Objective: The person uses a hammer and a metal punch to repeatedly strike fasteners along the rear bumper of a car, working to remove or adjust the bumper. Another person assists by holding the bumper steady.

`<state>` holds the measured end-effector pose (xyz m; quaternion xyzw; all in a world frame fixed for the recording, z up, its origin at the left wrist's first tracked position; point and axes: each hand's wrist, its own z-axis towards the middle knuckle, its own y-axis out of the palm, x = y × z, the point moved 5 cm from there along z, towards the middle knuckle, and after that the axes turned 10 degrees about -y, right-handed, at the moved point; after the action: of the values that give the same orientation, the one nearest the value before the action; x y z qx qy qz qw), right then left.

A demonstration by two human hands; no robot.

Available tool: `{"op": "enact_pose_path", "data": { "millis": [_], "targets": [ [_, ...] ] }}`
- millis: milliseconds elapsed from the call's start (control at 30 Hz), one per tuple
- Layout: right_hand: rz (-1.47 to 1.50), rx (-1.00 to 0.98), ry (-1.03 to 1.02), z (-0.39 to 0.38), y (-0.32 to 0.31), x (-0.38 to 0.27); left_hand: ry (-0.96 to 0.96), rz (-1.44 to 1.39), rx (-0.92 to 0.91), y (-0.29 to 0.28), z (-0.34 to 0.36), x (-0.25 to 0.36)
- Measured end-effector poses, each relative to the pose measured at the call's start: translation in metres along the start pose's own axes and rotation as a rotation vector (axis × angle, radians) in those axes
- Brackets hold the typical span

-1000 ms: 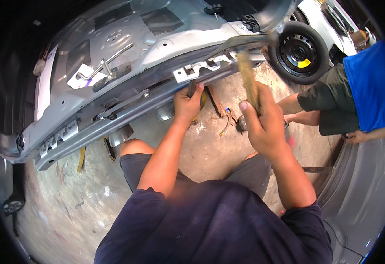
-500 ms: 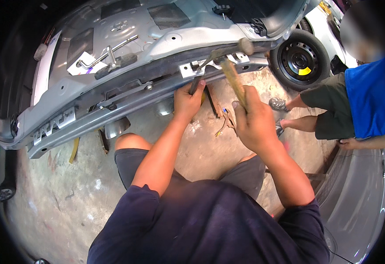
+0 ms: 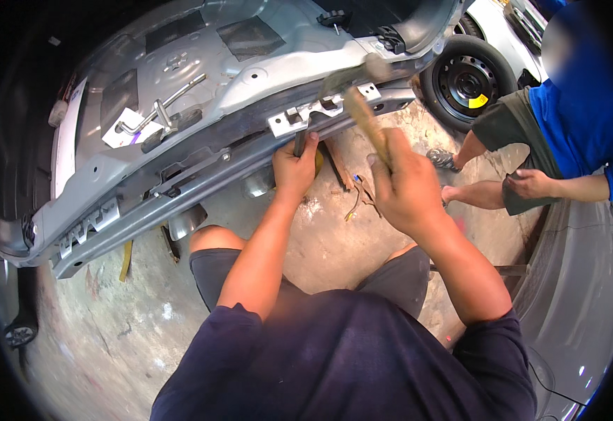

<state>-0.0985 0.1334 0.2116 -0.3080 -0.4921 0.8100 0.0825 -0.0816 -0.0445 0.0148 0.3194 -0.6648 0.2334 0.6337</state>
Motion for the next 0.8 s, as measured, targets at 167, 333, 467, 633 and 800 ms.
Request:
{"op": "enact_pose_path", "data": {
  "millis": [167,333,467,633,800],
  "targets": [
    [0.005,0.045,0.012,-0.001,0.006,0.008,-0.023,0.061,-0.007,0.007,0.003,-0.009],
    [0.179,0.359,-0.078,0.007,-0.028,-0.018,-0.078,0.071,-0.002,0.007,0.004,0.000],
    [-0.033,-0.027,0.072,-0.018,-0.007,0.025,-0.083,0.124,-0.030,0.021,-0.004,0.005],
    [0.171,0.341,0.014,-0.007,-0.069,0.002,-0.052,0.189,-0.075,0.018,-0.002,0.010],
    [0.680,-0.091,0.302,-0.017,-0.069,0.029,-0.082,0.193,-0.096,0.020,0.000,0.006]
  ]
}}
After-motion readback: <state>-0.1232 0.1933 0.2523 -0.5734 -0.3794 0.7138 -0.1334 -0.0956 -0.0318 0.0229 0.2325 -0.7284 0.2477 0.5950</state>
